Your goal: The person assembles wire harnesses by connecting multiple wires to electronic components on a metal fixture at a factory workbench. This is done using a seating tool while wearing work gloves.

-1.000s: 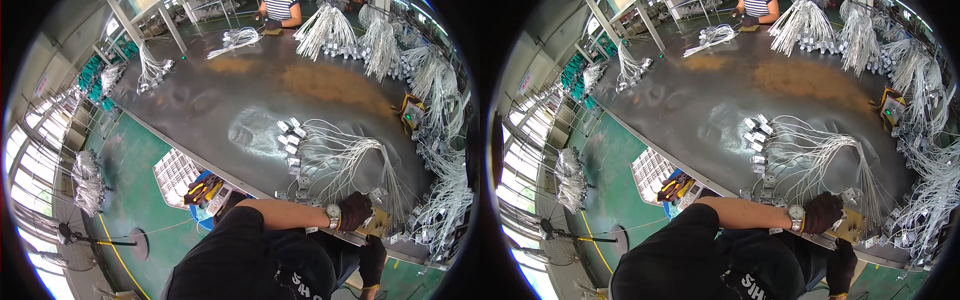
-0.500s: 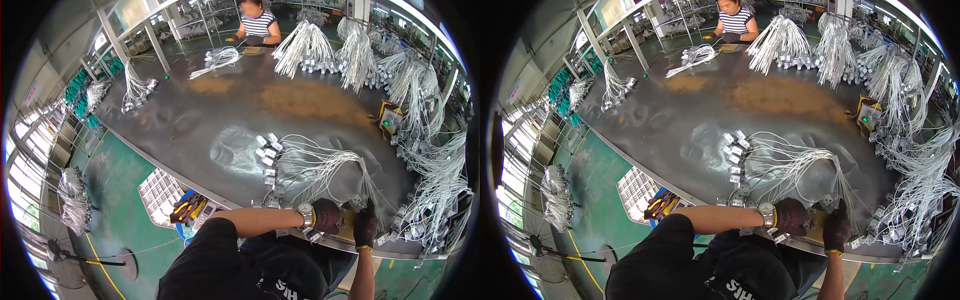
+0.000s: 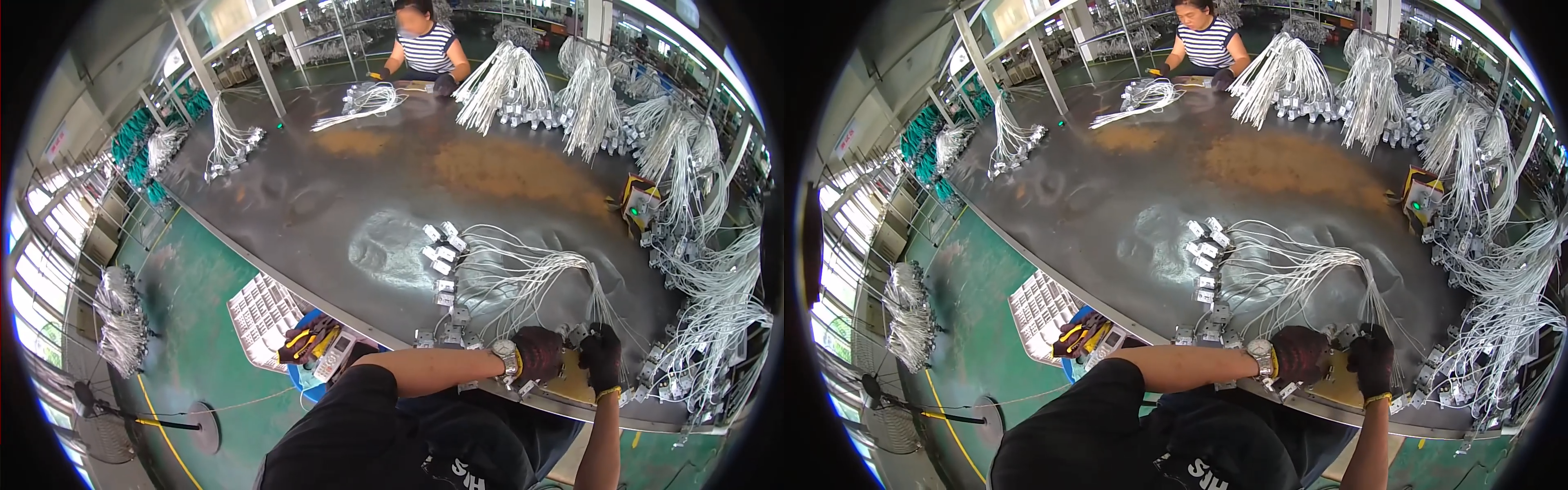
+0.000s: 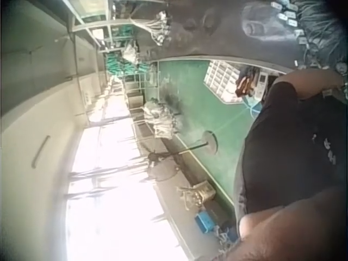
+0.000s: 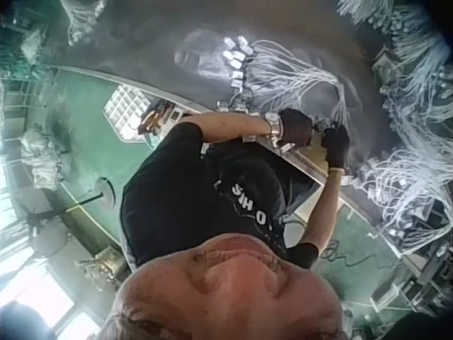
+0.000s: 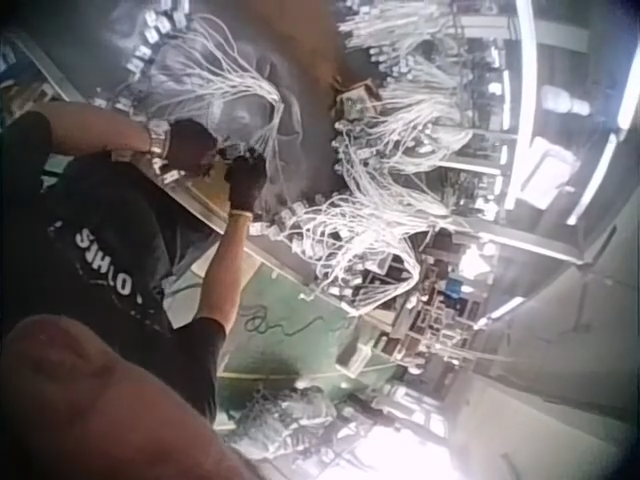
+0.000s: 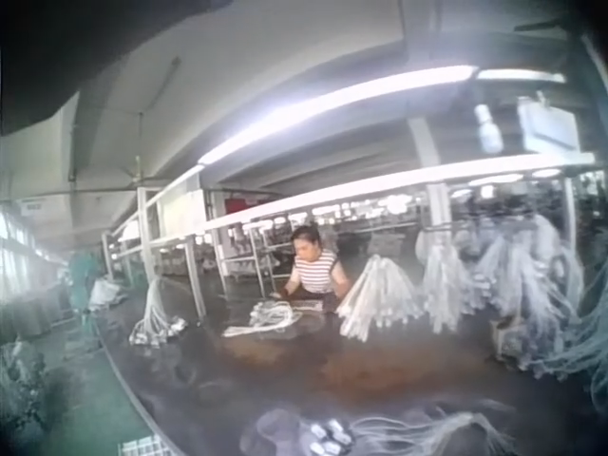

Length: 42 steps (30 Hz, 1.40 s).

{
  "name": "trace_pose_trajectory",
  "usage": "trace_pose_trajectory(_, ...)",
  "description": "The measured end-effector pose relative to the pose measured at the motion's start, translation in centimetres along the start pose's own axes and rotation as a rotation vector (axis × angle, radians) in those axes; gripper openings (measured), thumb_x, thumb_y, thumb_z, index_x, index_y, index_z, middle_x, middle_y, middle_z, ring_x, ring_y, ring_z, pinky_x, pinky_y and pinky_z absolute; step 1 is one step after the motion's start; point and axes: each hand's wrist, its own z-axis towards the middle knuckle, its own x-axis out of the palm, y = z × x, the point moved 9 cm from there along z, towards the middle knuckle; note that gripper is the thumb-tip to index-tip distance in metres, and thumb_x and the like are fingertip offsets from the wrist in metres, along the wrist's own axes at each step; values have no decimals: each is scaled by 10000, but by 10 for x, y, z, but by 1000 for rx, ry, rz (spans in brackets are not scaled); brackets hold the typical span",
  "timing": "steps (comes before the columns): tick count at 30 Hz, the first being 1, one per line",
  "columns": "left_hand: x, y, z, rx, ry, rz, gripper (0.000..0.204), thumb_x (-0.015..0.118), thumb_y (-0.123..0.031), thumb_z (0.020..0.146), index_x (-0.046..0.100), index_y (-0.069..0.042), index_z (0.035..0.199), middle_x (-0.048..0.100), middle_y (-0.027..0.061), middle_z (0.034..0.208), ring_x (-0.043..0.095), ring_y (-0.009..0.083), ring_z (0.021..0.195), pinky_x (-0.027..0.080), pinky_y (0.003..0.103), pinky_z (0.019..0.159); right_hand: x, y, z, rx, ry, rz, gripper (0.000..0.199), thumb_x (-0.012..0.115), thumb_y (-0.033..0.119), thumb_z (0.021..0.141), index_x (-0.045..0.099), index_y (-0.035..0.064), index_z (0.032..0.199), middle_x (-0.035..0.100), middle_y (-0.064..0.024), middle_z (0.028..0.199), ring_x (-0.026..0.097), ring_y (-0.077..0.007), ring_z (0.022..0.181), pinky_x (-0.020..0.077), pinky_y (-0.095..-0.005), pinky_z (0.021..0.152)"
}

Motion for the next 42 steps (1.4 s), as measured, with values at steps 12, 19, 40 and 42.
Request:
trace_pose_trajectory(12,8,-36,-14,209,-192,88,164,693,-230,767,708,-78,828,691,162,767,685,353,728,528,476,704,-8,-10,-89,58,-51,264,88,619,48,914,544,94,920,515,6,648,511,-99,494,407,-271,418)
trace_pose_trajectory(19,-9,-24,-5,209,-80,197,263,720,-304,795,714,-98,958,721,152,859,710,345,840,539,484,758,11,1,-77,88,-43,128,128,685,59,920,620,59,1031,622,-19,741,585,-95,585,471,-276,495)
trace_pose_trajectory(40,25,-21,5,290,-77,281,378,783,-355,763,682,-109,1032,703,122,948,686,334,927,525,473,794,11,-3,-104,42,-155,-92,156,694,71,921,637,32,1061,655,-30,750,631,-93,617,506,-266,529)
trace_pose_trajectory(42,21,-21,2,297,-105,246,378,787,-360,764,686,-112,1031,703,125,950,684,340,922,523,476,793,11,5,-104,-19,-157,-186,160,702,70,919,640,33,1062,660,-31,759,638,-96,622,507,-267,533)
